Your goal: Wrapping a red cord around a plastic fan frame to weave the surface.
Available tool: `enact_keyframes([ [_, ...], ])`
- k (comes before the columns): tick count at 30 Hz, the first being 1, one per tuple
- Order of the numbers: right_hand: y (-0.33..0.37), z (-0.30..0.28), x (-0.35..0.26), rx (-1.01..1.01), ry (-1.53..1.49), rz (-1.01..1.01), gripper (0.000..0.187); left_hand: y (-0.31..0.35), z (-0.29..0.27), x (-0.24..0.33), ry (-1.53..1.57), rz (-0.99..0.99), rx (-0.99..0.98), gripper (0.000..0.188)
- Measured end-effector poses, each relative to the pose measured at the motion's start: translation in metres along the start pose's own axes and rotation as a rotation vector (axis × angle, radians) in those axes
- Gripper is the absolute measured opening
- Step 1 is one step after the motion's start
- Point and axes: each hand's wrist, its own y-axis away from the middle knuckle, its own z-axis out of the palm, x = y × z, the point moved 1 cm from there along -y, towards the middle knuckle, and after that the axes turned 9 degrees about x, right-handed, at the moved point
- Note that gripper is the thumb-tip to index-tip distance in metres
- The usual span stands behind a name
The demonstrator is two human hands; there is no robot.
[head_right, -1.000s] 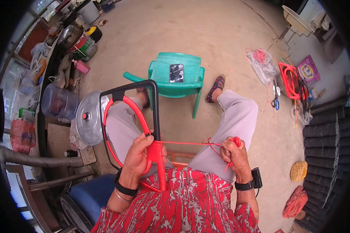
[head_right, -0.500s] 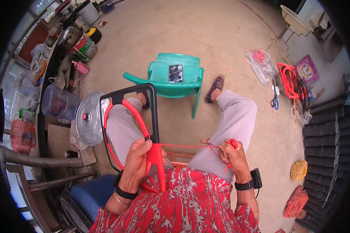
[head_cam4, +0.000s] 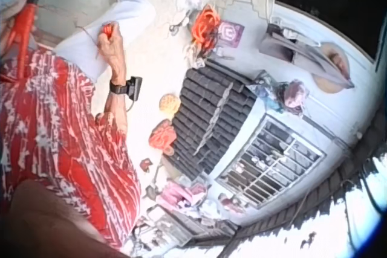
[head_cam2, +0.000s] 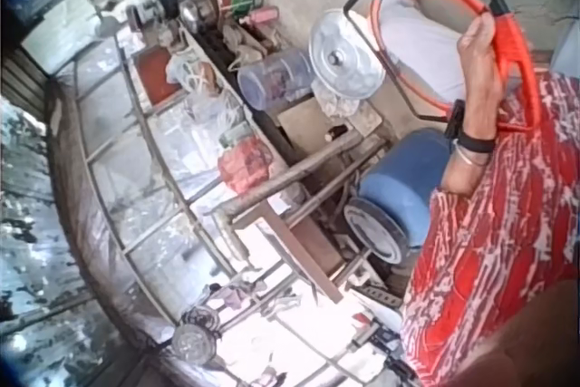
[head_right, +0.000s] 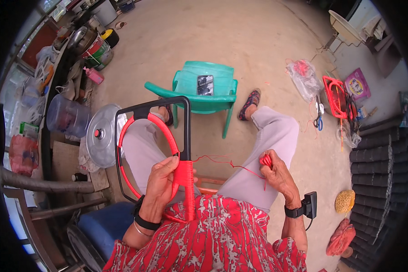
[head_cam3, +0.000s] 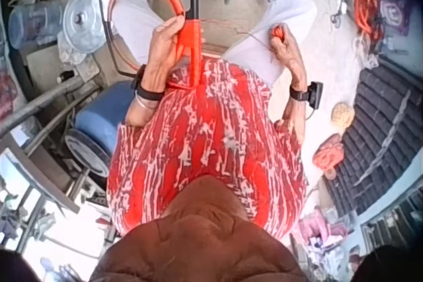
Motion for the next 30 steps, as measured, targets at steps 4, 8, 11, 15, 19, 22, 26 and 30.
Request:
enact_keyframes([
  [4, 0.006, 0.002, -0.031, -0.12, 0.055, 0.021, 0.017, -0.001, 0.003, -0.001, 0.009, 0.006, 0.034, 0.026],
  [8, 0.002, 0.025, -0.093, -0.12, -0.057, -0.158, 0.013, -0.005, 0.001, -0.002, -0.025, 0.014, 0.038, 0.024],
  [11, -0.01, 0.054, -0.134, -0.045, 0.085, -0.77, 0.018, -0.011, -0.002, -0.006, -0.047, 0.013, 0.062, 0.022],
  [15, -0.009, 0.091, -0.176, -0.014, 0.319, -1.03, 0.024, -0.009, 0.001, -0.009, -0.014, 0.116, 0.112, 0.018],
  [19, -0.009, 0.135, -0.173, -0.09, 0.187, -1.051, 0.026, -0.007, 0.0, -0.014, -0.005, 0.227, 0.259, 0.021],
  [22, -0.016, 0.153, -0.172, -0.084, 0.305, -1.001, 0.029, -0.01, -0.012, -0.018, -0.064, 0.173, 0.193, 0.025],
  [26, -0.016, 0.159, -0.173, -0.041, 0.263, -0.951, 0.04, -0.014, -0.013, -0.02, -0.046, 0.183, 0.173, 0.024],
  [30, -0.012, 0.147, -0.171, -0.112, 0.039, -0.854, 0.048, -0.014, -0.005, -0.017, -0.024, 0.221, 0.224, 0.018],
])
